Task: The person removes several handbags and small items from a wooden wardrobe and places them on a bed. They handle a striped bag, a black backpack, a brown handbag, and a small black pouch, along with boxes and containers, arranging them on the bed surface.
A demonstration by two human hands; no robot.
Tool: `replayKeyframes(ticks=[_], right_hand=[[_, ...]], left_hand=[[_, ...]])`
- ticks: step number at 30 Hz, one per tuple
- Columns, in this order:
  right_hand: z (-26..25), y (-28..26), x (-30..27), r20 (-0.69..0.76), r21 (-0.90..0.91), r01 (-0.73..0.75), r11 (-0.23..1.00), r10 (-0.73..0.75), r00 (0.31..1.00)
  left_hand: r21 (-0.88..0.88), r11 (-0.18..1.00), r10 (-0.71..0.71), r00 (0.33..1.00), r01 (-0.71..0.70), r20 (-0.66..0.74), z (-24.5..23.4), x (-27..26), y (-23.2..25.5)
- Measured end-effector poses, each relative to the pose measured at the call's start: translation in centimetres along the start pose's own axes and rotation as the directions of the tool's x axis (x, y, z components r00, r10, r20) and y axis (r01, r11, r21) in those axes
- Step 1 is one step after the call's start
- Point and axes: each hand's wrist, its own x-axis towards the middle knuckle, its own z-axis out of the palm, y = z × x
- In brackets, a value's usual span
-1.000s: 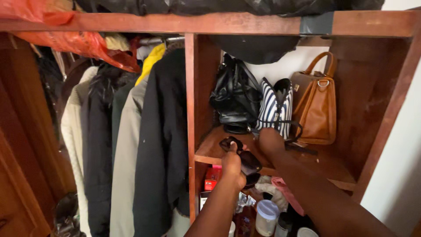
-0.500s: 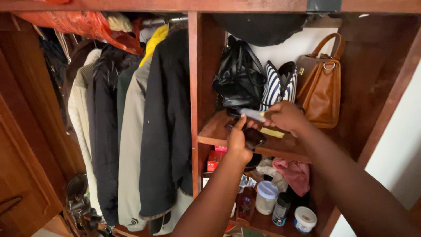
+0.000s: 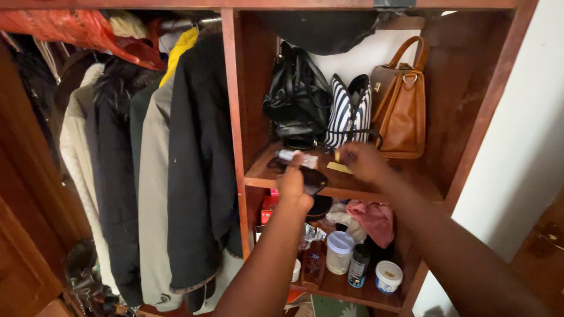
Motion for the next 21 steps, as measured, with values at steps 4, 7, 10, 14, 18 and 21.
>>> replayKeyframes(ticks=[4,7,10,14,18,21], right_hand=[[1.9,2.0,-1.8,-0.033,-0.190,0.150,0.970,-0.159,0.987],[2.2,1.0,-1.7,0.021,-0.305,0.130,0.943,-0.130,0.991],[2.0,-0.4,-2.1,-0.031,-0.054,-0.032,0.998,0.030,0.999],[2.0,-0.6,-1.5,-0.040,-0.201,0.164,0.966,-0.175,0.984],[3.3,2.7,-0.8,-0.024,-0.051,-0.078,0.996,0.077,0.997],[3.8,6.0,0.9,0.093,0.131,-0.244,0.961,0.233,0.968]], left_hand=[[0.019,0.997,0.074,0.992,-0.072,-0.099,-1.7,0.8,1.0],[-0.039,0.995,0.090,0.991,-0.094,-0.099,-2.3,0.9,1.8],[-0.025,0.995,0.092,0.986,-0.096,-0.136,-2.8,0.6,1.8],[0.000,0.991,0.134,0.983,-0.136,-0.124,-2.5,0.3,2.0],[0.011,0.993,0.116,0.983,-0.116,-0.145,-2.7,-0.2,2.0],[0.013,0.992,0.125,0.985,-0.124,-0.116,-2.8,-0.4,2.1]])
